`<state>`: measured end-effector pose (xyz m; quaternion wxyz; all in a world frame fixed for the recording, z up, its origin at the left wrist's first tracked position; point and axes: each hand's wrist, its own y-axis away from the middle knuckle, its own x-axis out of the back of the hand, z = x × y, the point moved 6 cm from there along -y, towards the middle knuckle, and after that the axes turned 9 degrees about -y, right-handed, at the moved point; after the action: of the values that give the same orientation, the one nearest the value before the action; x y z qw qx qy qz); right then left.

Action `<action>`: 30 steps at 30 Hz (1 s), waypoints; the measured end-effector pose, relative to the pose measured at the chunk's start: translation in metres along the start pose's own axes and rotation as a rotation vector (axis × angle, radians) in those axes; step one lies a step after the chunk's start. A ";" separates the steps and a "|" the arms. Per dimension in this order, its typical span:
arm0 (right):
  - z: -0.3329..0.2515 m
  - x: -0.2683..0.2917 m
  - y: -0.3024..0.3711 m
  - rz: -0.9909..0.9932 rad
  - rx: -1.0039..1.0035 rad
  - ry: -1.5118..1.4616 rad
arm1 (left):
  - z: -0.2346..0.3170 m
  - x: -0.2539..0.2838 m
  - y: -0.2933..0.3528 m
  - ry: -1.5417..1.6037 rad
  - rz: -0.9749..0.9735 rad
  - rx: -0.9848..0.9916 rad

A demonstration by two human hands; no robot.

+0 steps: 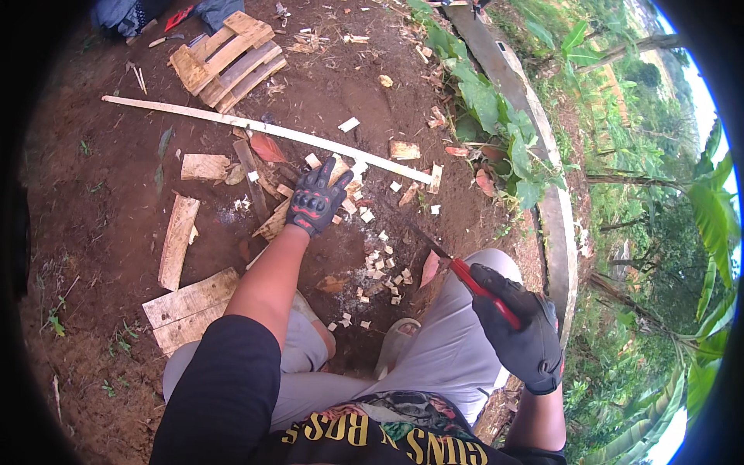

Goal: The person walks to a work area and sits on the ground. They use a hand saw to cut a long, thin piece of wood into smaller segments, holding the wood with one hand and sawing with the other.

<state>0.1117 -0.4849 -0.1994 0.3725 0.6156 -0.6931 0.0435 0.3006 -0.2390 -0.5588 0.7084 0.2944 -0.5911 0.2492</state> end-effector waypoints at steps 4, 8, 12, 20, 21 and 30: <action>0.029 -0.031 -0.029 0.000 0.000 0.025 | 0.006 0.005 -0.007 -0.007 0.063 -0.016; 0.026 -0.017 -0.018 0.024 0.066 0.057 | 0.005 0.006 -0.005 0.007 0.019 -0.015; -0.009 0.005 0.015 0.028 -0.005 0.031 | 0.001 -0.001 0.004 -0.042 0.078 -0.016; 0.047 -0.053 -0.004 0.181 0.180 0.044 | 0.005 0.008 -0.003 0.007 0.020 0.003; 0.055 -0.057 -0.008 0.178 0.141 0.023 | 0.007 0.009 -0.004 0.019 0.024 0.004; 0.063 -0.056 0.001 0.131 0.097 -0.031 | 0.004 0.008 0.000 0.002 0.002 0.024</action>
<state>0.0794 -0.4716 -0.2764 0.3276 0.5870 -0.7346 0.0919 0.2992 -0.2422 -0.5503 0.7051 0.3020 -0.5878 0.2571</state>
